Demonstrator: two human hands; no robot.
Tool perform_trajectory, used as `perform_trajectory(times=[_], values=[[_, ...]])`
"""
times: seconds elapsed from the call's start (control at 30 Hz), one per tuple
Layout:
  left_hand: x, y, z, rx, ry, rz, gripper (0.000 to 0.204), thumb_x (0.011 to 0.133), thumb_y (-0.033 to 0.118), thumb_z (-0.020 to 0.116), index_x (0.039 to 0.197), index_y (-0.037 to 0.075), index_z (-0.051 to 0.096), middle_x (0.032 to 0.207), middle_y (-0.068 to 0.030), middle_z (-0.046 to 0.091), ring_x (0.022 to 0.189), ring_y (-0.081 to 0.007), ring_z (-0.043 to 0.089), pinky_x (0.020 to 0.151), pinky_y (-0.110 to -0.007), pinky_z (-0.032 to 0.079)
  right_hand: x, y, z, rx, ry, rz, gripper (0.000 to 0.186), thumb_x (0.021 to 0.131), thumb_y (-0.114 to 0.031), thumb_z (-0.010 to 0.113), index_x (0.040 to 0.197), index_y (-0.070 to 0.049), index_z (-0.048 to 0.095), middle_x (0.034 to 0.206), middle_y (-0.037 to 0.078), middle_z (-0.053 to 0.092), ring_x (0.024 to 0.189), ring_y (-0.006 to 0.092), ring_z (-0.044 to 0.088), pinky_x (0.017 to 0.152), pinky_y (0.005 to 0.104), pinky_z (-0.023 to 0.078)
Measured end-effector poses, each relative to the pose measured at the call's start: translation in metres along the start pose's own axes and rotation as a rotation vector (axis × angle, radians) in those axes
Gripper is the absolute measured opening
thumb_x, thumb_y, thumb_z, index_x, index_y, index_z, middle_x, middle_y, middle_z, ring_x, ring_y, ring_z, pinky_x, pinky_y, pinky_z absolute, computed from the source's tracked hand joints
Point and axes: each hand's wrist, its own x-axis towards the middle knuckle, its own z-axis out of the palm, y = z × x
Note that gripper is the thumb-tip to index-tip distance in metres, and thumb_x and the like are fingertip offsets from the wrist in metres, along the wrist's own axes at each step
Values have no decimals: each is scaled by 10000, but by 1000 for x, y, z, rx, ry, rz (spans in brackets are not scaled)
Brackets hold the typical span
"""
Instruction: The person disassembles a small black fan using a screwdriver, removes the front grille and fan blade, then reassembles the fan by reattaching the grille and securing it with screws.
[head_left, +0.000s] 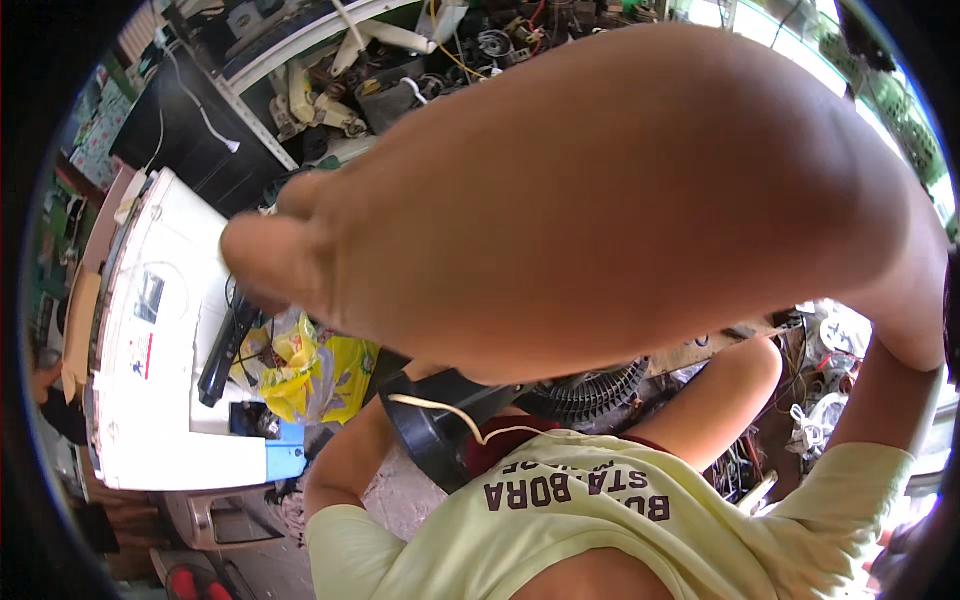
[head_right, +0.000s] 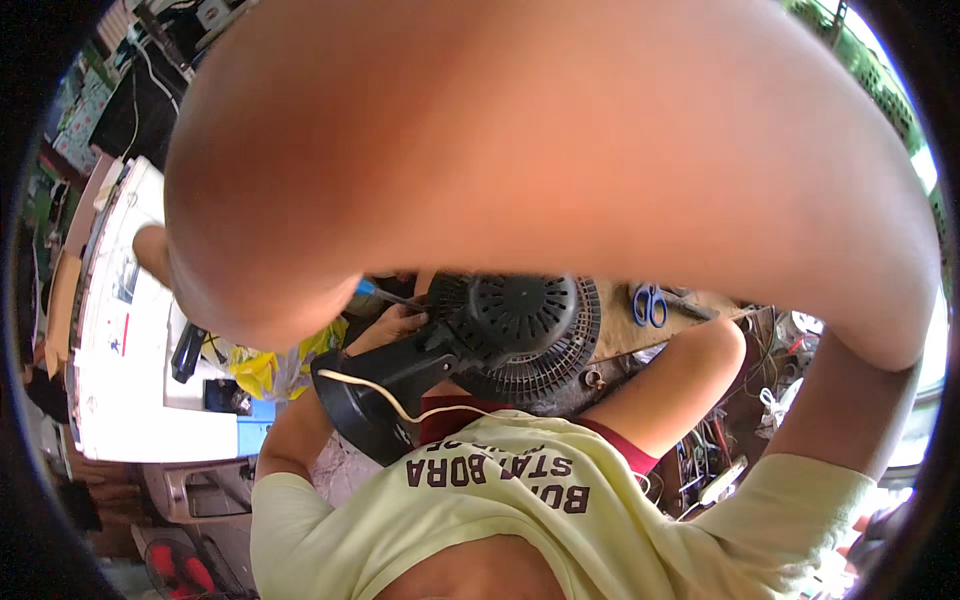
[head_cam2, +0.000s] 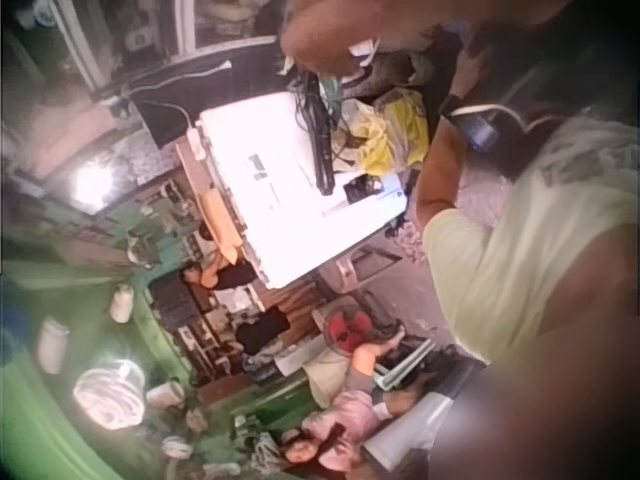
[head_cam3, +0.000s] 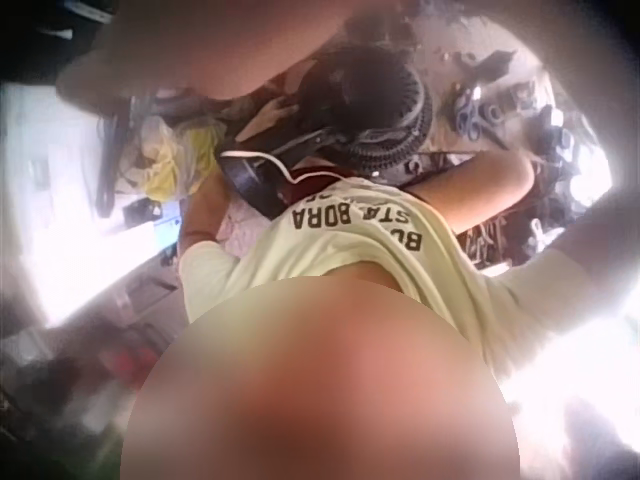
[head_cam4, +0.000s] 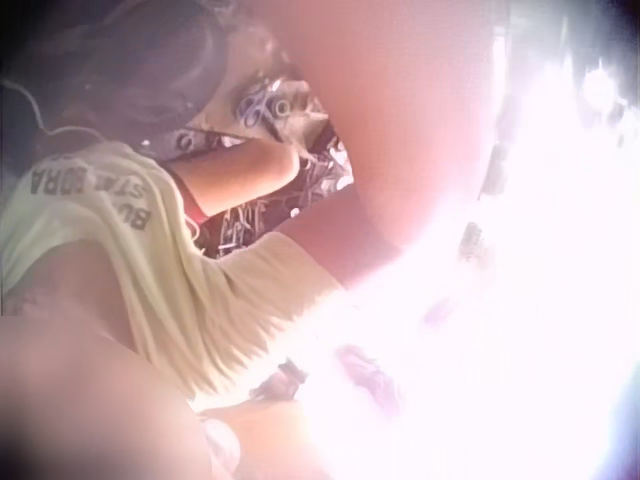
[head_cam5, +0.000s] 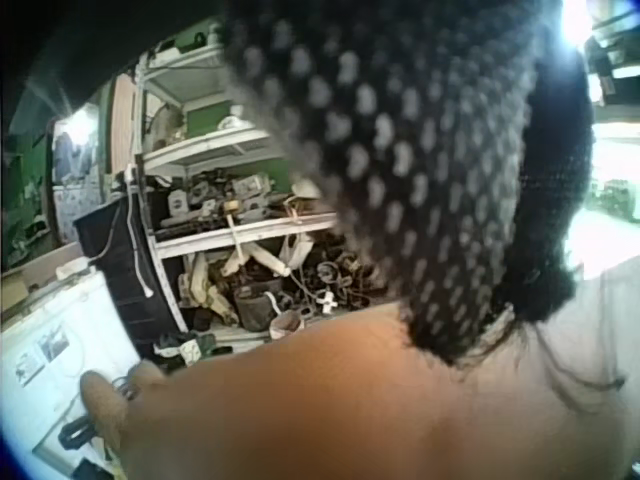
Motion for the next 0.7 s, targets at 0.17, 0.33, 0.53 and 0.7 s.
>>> perform_trajectory(times=[0.17,0.33,0.53,0.7], values=[[-1,5,-9,104,42,3,444,892,145,659,1289,51,485,927,40,540,696,-32,455,575,-170,360,-9,6,-5,43,10,-12,353,796,-36,615,1108,-64,454,894,132,597,740,288,622,622,367,494],[8,5,-8,182,57,3,440,894,147,654,1289,52,485,931,39,543,702,-33,460,576,-172,363,-16,10,-6,78,26,-14,357,795,-37,616,1112,-62,453,898,134,590,752,293,612,637,371,487],[1,-5,-27,282,117,48,435,897,148,649,1289,54,485,937,37,547,708,-33,467,577,-173,365,5,11,-3,142,10,-85,363,793,-37,616,1117,-59,453,902,137,582,767,300,601,655,375,478],[32,-14,-19,324,82,71,465,900,107,629,1325,49,449,1013,2,580,831,-62,535,682,-216,443,-11,22,-4,201,17,-31,368,792,-38,617,1121,-57,453,906,138,575,779,305,592,670,378,471]])
